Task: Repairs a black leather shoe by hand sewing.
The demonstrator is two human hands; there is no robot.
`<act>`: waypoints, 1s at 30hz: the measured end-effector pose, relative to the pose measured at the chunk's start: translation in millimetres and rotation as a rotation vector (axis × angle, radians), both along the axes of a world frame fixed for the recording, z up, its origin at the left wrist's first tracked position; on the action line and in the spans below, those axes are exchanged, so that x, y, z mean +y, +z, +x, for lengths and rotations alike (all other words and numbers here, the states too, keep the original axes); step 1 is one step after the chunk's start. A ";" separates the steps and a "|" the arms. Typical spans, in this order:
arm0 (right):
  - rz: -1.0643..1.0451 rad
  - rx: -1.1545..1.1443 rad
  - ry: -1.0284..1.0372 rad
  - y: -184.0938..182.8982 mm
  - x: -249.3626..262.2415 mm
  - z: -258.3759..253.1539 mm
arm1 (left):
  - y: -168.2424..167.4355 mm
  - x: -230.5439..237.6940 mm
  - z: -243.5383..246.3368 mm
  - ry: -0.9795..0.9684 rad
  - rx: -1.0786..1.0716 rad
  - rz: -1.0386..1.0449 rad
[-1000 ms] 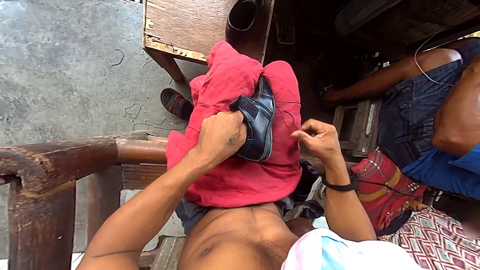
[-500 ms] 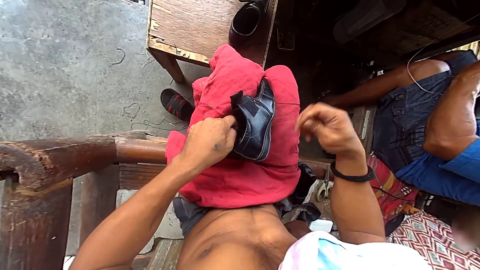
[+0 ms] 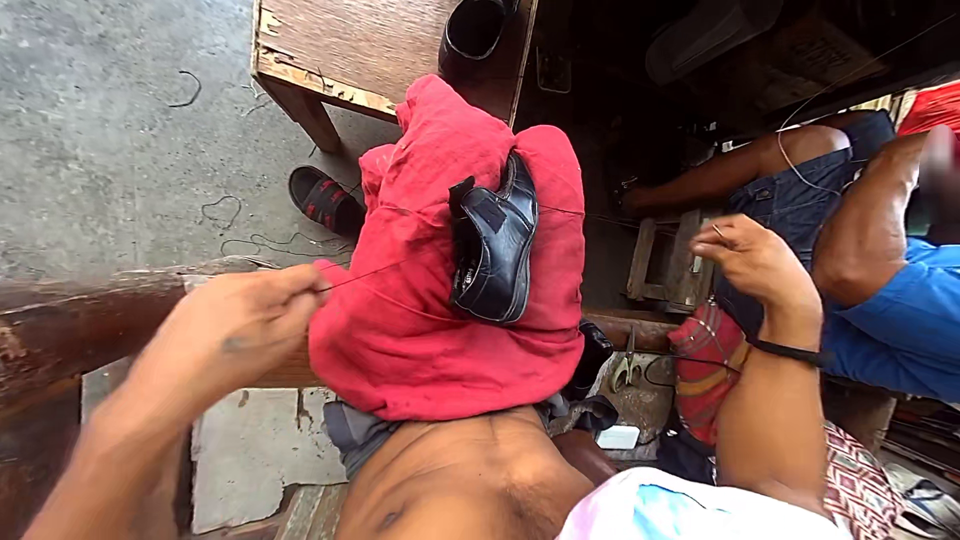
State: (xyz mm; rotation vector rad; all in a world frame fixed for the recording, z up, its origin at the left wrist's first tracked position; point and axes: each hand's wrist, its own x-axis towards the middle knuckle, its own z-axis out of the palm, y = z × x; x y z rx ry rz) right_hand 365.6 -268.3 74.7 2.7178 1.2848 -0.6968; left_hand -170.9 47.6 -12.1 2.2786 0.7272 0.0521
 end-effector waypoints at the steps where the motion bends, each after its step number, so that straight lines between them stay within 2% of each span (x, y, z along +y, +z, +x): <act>1: -0.143 -0.091 -0.141 -5.0 -15.4 14.3 | -5.9 5.2 -13.4 -0.008 -0.093 -0.092; 2: -0.226 -0.131 -0.233 -10.2 -21.0 15.7 | -9.4 6.3 -16.5 -0.037 -0.244 -0.242; 3: -0.199 -0.115 -0.250 -13.5 -13.6 3.1 | -7.7 3.2 -7.6 -0.087 -0.427 -0.440; 6: 0.301 0.150 -0.022 -27.8 51.6 -92.4 | 8.3 -24.8 68.2 -0.161 -1.041 -0.978; 7: 0.473 0.279 0.044 -36.4 74.5 -126.1 | 15.0 -31.7 95.9 -0.185 -1.172 -1.107; 9: 0.587 0.413 0.136 -46.7 101.4 -164.9 | 24.9 -35.4 128.5 -0.143 -1.187 -1.251; 10: 0.577 0.407 0.156 -48.0 102.6 -170.2 | 27.7 -34.1 131.4 -0.068 -1.086 -1.172; 12: 0.660 0.507 0.118 -48.8 100.7 -163.2 | 33.7 -30.9 124.5 0.083 -0.755 -0.712; 14: 0.863 0.864 0.048 -46.0 97.7 -161.1 | 39.5 -39.5 115.3 0.138 -0.415 -0.298; 15: 0.964 1.045 0.016 -42.8 96.2 -165.9 | 41.0 -47.7 112.3 0.108 -0.308 -0.170; 16: 1.028 1.118 -0.002 -38.2 97.5 -171.5 | 41.1 -55.6 111.5 0.071 -0.243 -0.067; 17: 1.049 1.041 -0.027 -34.1 101.3 -177.8 | 39.7 -62.7 111.3 0.041 -0.198 0.022; 18: 0.984 0.817 -0.039 -31.1 104.5 -184.8 | 37.9 -69.6 110.0 0.028 -0.162 0.093; 20: 0.666 0.268 -0.031 -29.1 109.1 -198.1 | 36.0 -79.5 104.8 0.027 -0.122 0.168; 22: 0.478 0.078 -0.023 -34.3 112.1 -203.9 | 36.8 -83.8 98.3 0.024 -0.112 0.184; 27: 0.363 0.155 -0.065 -47.0 144.2 -188.8 | 41.9 -100.8 71.6 0.044 -0.107 0.143; 30: 0.329 0.210 -0.042 -52.1 146.7 -184.1 | 44.7 -117.4 53.8 0.062 -0.081 0.124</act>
